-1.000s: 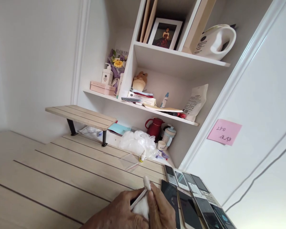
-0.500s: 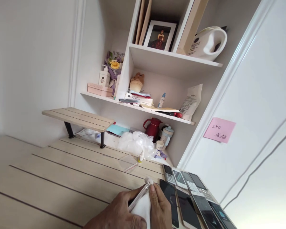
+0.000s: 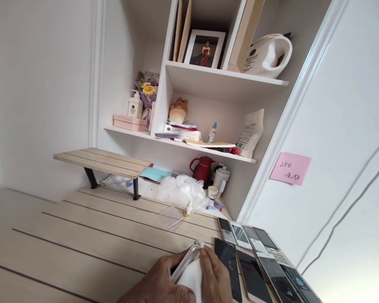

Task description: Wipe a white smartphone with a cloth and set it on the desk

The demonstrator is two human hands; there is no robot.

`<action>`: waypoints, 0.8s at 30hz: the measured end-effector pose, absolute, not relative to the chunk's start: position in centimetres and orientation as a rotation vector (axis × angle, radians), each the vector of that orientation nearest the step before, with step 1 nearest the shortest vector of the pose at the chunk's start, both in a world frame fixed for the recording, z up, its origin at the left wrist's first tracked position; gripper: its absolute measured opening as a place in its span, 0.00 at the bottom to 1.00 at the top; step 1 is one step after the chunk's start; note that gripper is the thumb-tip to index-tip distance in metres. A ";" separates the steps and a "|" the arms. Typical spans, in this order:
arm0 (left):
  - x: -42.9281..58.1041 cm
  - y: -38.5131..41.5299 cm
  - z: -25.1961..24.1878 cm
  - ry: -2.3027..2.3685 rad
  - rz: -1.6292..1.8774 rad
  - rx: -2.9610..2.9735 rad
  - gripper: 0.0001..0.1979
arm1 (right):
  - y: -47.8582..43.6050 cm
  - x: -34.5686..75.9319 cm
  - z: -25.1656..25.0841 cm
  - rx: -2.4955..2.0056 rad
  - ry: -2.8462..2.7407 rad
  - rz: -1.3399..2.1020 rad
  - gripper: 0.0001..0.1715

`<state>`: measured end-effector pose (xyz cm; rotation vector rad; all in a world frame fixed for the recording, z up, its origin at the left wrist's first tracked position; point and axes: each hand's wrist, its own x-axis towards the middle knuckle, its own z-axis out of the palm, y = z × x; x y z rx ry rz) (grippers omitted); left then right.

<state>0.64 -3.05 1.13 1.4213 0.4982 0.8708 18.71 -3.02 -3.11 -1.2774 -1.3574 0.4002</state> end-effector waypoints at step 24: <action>1.1 -2.5 0.4 0.492 0.807 1.455 0.42 | -3.5 17.2 -1.5 -1.184 -1.143 0.589 0.26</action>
